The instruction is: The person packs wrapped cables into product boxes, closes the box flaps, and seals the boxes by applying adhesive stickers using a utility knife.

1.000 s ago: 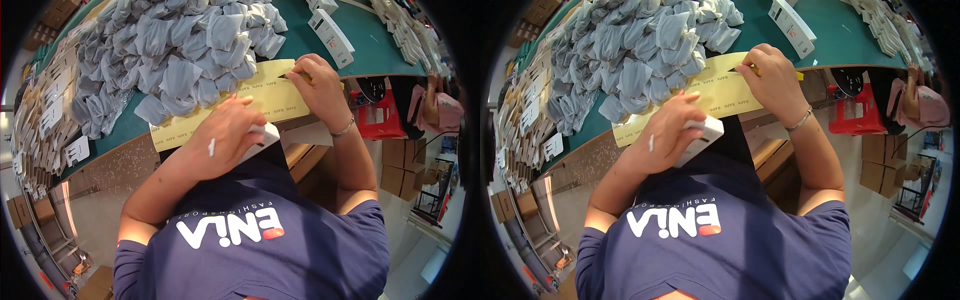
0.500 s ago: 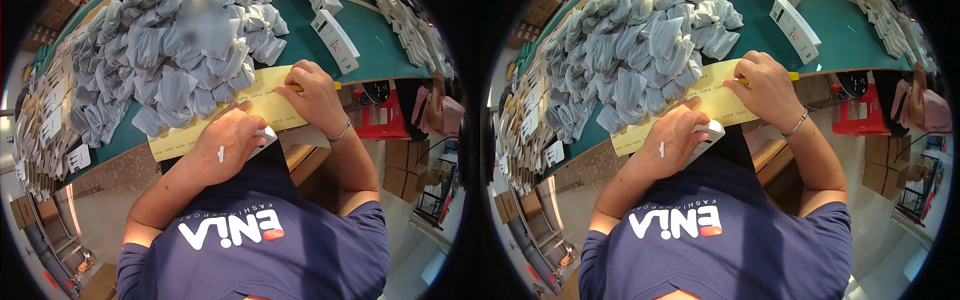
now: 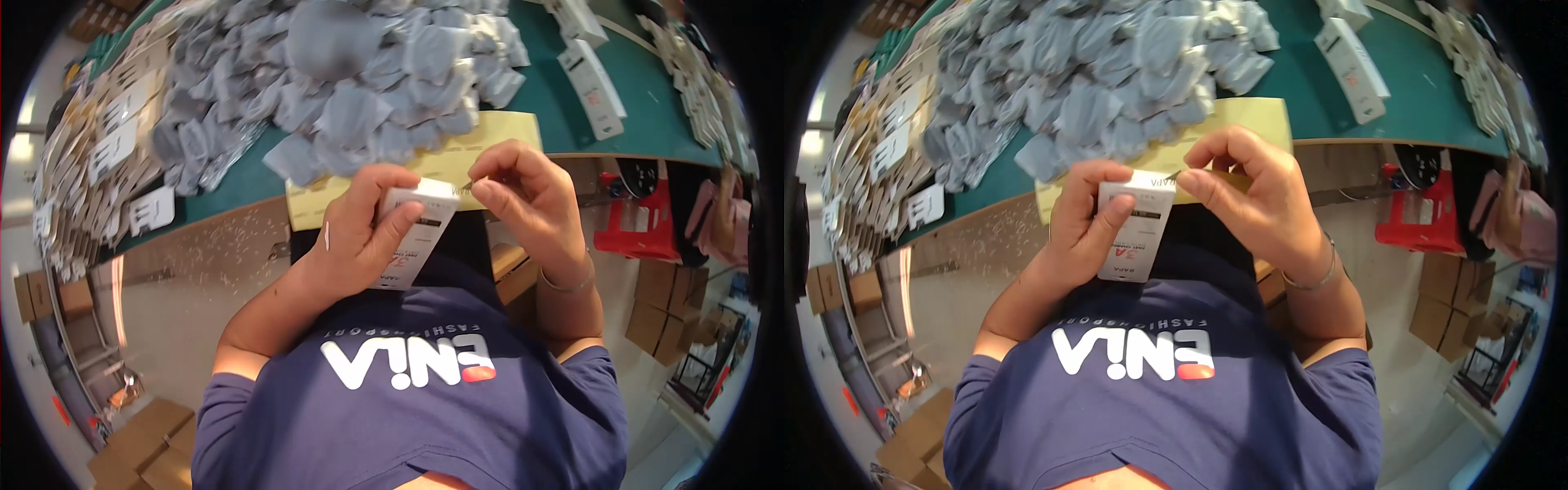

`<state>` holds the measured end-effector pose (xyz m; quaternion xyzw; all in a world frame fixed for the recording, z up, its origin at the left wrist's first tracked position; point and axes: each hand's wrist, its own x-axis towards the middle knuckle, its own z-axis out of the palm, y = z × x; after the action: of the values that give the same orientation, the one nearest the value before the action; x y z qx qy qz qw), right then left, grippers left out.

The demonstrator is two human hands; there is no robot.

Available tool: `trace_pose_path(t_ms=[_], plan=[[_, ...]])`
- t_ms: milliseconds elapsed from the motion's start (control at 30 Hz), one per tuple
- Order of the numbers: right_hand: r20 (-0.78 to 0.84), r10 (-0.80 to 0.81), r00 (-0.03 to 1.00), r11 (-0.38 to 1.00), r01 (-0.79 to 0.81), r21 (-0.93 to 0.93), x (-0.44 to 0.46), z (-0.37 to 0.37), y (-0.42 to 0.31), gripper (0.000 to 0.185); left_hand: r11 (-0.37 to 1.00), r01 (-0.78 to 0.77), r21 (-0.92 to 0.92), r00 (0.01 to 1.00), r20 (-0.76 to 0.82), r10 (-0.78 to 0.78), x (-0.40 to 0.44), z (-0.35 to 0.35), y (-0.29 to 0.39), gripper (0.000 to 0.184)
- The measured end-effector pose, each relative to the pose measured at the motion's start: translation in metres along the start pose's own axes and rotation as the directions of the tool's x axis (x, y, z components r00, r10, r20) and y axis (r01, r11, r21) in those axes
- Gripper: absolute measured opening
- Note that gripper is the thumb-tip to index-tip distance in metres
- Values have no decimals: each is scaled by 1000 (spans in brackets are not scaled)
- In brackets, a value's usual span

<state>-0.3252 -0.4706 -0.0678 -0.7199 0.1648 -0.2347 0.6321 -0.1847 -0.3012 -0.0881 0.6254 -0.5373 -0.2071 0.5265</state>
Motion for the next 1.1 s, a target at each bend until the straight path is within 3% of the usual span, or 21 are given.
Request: trace_pose_path(t_ms=[100,267,467,600,800,933,1000,1033,1067,1100], plan=[[43,-164,985,971,169,-169,-4,36,-5,8,921,249,-300,954,-87,-287,-29,-13,-5,27],[200,-185,962,937,234,-259,0,70,0,8,878,271,-395,932,-121,-342,-55,-26,-5,27],[252,-276,928,855,357,-377,5,87,-5,7,910,185,-371,924,-250,-289,-67,-29,-10,27],[257,-316,913,766,405,-499,3,90,-13,9,922,238,-304,916,-246,-318,-68,-29,-7,25],[265,-275,924,695,381,-610,-1,89,-27,10,916,251,-313,908,-251,-335,-63,-23,-3,23],[75,-205,976,731,204,-651,8,78,-23,16,857,205,-473,899,-256,-356,-61,-26,3,22],[25,-80,996,843,81,-533,10,71,-22,24,906,254,-337,919,-209,-335,-66,-31,-5,21],[14,-92,996,837,84,-541,10,74,-19,24,910,239,-338,926,-203,-319,-67,-34,-5,21],[145,-308,940,811,339,-477,8,79,-15,29,930,298,-216,915,-213,-343,-68,-34,-4,22],[260,-507,822,717,569,-403,7,82,-14,35,937,335,-98,912,-218,-348,-66,-32,-3,22]])
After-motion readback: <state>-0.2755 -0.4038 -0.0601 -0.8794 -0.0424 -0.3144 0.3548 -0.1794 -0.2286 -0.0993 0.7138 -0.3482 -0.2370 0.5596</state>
